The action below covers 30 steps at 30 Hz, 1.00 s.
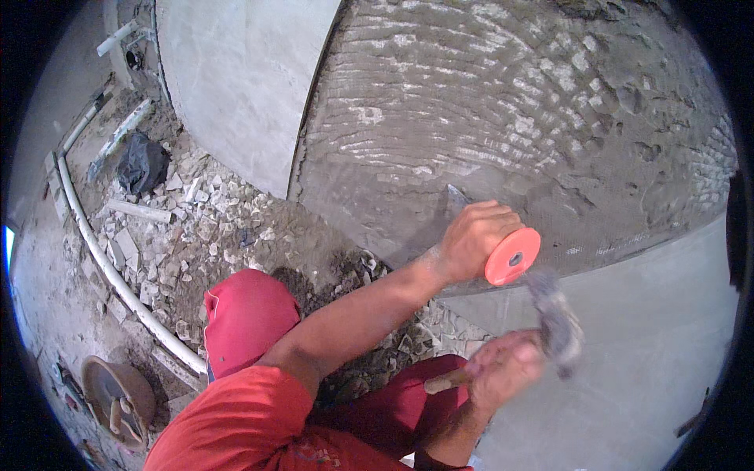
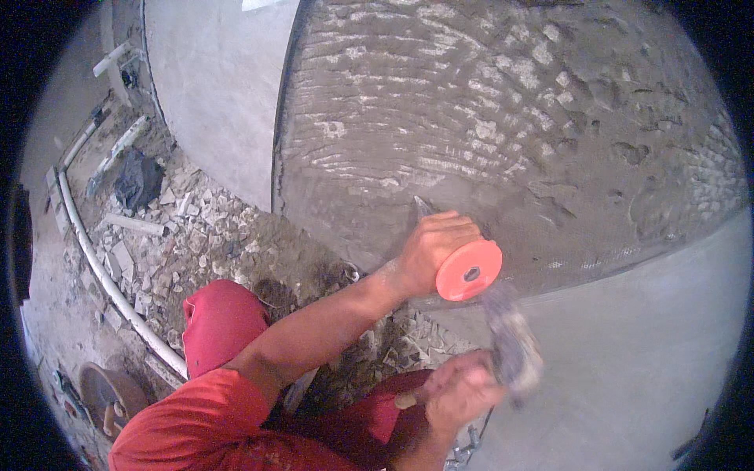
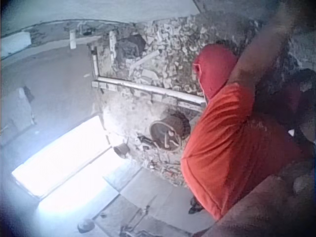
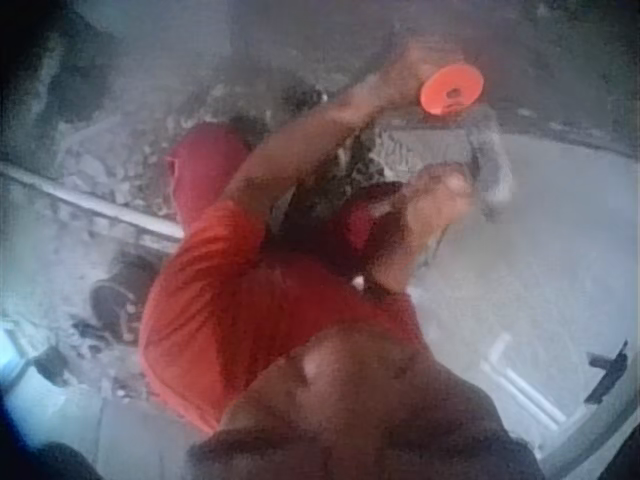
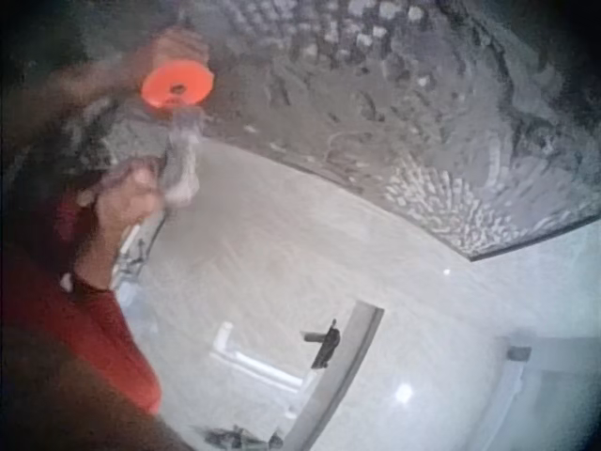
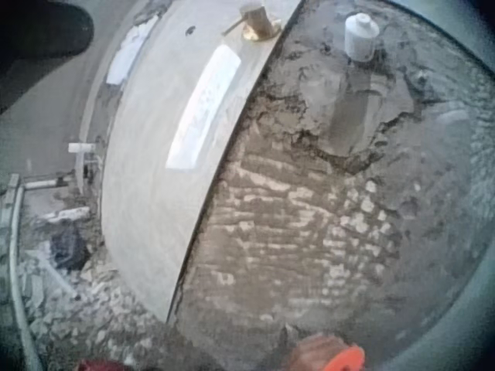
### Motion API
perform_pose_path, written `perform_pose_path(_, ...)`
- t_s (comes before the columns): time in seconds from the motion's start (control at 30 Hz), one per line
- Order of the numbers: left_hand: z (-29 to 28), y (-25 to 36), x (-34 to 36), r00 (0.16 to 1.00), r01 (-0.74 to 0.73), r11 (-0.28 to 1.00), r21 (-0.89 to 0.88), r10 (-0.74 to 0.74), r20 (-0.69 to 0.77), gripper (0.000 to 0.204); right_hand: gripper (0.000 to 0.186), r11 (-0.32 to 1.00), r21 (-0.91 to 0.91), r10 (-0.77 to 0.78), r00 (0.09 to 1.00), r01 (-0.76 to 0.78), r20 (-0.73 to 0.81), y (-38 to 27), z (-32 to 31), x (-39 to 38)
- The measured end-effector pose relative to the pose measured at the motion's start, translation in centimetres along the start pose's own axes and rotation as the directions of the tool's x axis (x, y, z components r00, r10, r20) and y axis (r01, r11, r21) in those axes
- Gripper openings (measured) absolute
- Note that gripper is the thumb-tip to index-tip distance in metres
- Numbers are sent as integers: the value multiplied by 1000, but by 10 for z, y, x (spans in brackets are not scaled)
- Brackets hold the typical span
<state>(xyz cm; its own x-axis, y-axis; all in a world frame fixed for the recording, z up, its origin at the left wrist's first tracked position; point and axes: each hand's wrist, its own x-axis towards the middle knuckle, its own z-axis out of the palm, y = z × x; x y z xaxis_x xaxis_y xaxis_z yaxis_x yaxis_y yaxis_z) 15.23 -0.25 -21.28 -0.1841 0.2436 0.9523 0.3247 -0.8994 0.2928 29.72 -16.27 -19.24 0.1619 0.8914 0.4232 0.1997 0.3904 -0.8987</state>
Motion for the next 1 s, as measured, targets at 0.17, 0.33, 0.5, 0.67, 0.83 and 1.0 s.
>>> perform_pose_path(0.17, 4, 1, 3, 999, -20, 1000, -10, 20, -37, 27, 57, 829, 536, -345, 900, 160, 264, 6, -28, 8)
perform_pose_path(0.33, 0, -3, 5, 1000, 9, 1000, -14, -9, -24, 27, 48, 983, -175, 77, 993, -60, 93, 21, -3, 13)
perform_pose_path(0.5, 5, -8, 0, 999, 16, 999, 44, -15, -34, 27, 63, 901, 428, -107, 992, 69, 67, -7, -2, 2)
perform_pose_path(0.67, 7, -7, -1, 999, 19, 1000, 25, -18, -40, 27, 56, 966, 226, 121, 991, -129, 48, 26, 8, 10)
perform_pose_path(0.83, 1, -7, -7, 1000, 13, 998, 60, -12, -18, 26, 49, 782, 581, 173, 974, -226, 147, -1, -12, -4)
perform_pose_path(1.0, 3, -3, -6, 1000, -4, 1000, 26, 5, -23, 25, 52, 971, 79, -236, 960, 226, 150, 46, -6, 1)
